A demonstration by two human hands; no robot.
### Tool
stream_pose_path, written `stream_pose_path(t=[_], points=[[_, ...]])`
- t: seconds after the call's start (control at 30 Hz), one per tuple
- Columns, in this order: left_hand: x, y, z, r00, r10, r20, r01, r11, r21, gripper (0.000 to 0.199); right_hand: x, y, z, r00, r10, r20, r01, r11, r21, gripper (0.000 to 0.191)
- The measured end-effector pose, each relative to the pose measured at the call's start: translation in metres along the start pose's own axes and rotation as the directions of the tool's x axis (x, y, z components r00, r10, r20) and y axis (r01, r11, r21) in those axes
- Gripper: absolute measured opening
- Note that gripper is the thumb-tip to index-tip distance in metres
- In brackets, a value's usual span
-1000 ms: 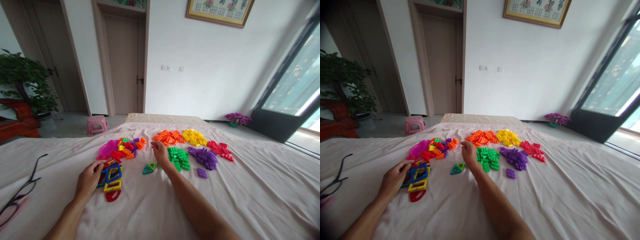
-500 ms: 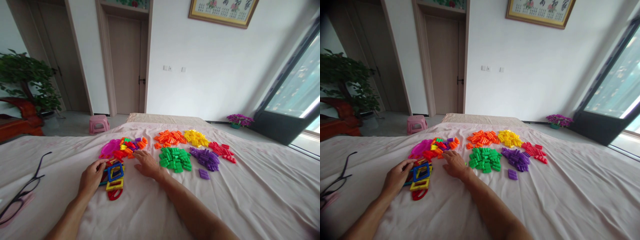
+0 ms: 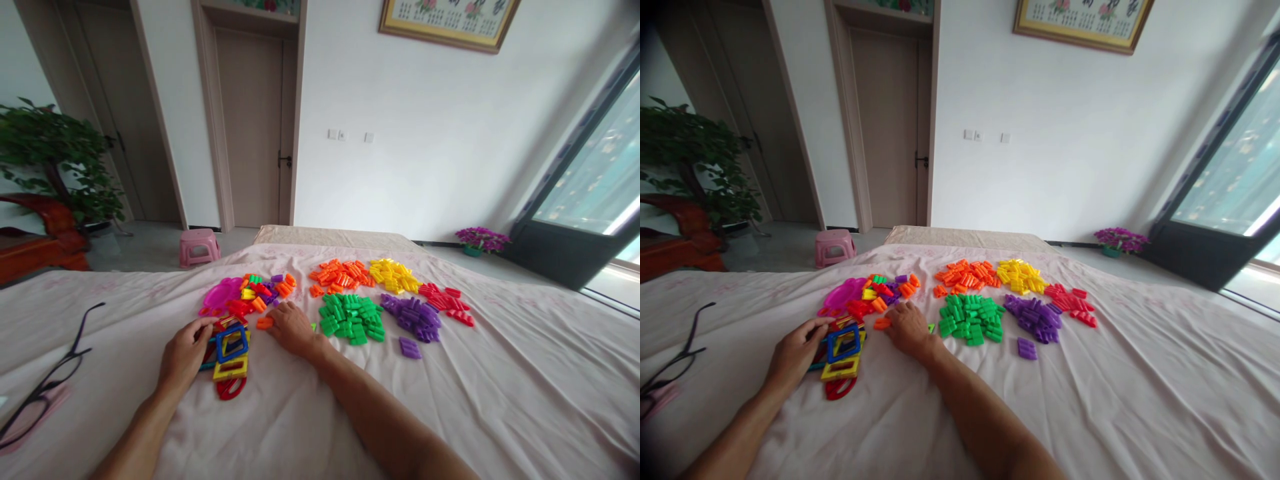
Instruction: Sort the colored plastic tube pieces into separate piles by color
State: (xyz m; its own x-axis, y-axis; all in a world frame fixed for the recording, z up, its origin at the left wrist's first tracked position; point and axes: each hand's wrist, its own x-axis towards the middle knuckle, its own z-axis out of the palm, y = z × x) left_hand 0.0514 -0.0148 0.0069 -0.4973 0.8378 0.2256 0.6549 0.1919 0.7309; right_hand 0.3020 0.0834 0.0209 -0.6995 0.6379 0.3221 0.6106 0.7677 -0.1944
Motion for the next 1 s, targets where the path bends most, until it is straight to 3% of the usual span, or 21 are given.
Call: stream_pose_path(t=[0.2, 0.33, 0.4, 0.43, 0.53, 0.6, 0.67, 0.77, 0.9, 1.0], points=[[-0.002, 0.005, -0.003, 1.0, -0.019, 0.005, 0.019, 1.0, 0.01, 0.037, -0.005, 0.005, -0.009, 0.999, 0.026, -0.04, -0.021, 0.99, 0.138, 0.028], [-0.002, 0.005, -0.004, 1.0, -0.025, 0.019, 0.025, 1.0, 0.013, 0.037, -0.003, 0.022, -0.014, 0.955, 0.263, -0.136, -0.214, 0.931, 0.295, 0.029], [-0.002, 0.004, -0.003, 1.0, -0.02, 0.017, 0.02, 1.0, 0.012, 0.037, 0.001, 0.036, -0.017, 0.861, 0.468, -0.199, -0.318, 0.801, 0.508, 0.031], [-0.001, 0.004, -0.003, 1.0, -0.014, 0.013, 0.014, 1.0, 0.011, 0.036, 0.004, 0.044, -0.019, 0.791, 0.577, -0.203, -0.33, 0.682, 0.652, 0.034], [-0.001, 0.003, -0.002, 1.0, 0.0, 0.008, 0.0, 1.0, 0.011, 0.036, 0.009, 0.063, -0.025, 0.571, 0.815, -0.096, -0.16, 0.225, 0.961, 0.05], [-0.001, 0.003, -0.001, 1.0, -0.003, 0.01, 0.003, 1.0, 0.015, 0.037, 0.009, 0.069, -0.026, 0.501, 0.863, -0.068, -0.029, 0.095, 0.995, 0.062], [0.0, 0.003, -0.001, 1.0, -0.009, 0.014, 0.008, 1.0, 0.017, 0.037, 0.006, 0.07, -0.023, 0.511, 0.852, -0.115, 0.0, 0.133, 0.991, 0.07], [-0.001, 0.002, -0.002, 1.0, -0.004, 0.012, 0.003, 1.0, 0.017, 0.036, 0.001, 0.065, -0.014, 0.617, 0.765, -0.184, -0.063, 0.281, 0.958, 0.067], [-0.002, 0.001, -0.003, 1.0, 0.0, 0.016, 0.0, 1.0, 0.018, 0.037, 0.002, 0.061, -0.003, 0.765, 0.619, -0.181, -0.174, 0.467, 0.867, 0.043], [-0.002, 0.002, -0.003, 1.0, -0.006, 0.02, 0.006, 1.0, 0.015, 0.037, 0.006, 0.06, 0.002, 0.813, 0.548, -0.195, -0.246, 0.627, 0.739, 0.037]])
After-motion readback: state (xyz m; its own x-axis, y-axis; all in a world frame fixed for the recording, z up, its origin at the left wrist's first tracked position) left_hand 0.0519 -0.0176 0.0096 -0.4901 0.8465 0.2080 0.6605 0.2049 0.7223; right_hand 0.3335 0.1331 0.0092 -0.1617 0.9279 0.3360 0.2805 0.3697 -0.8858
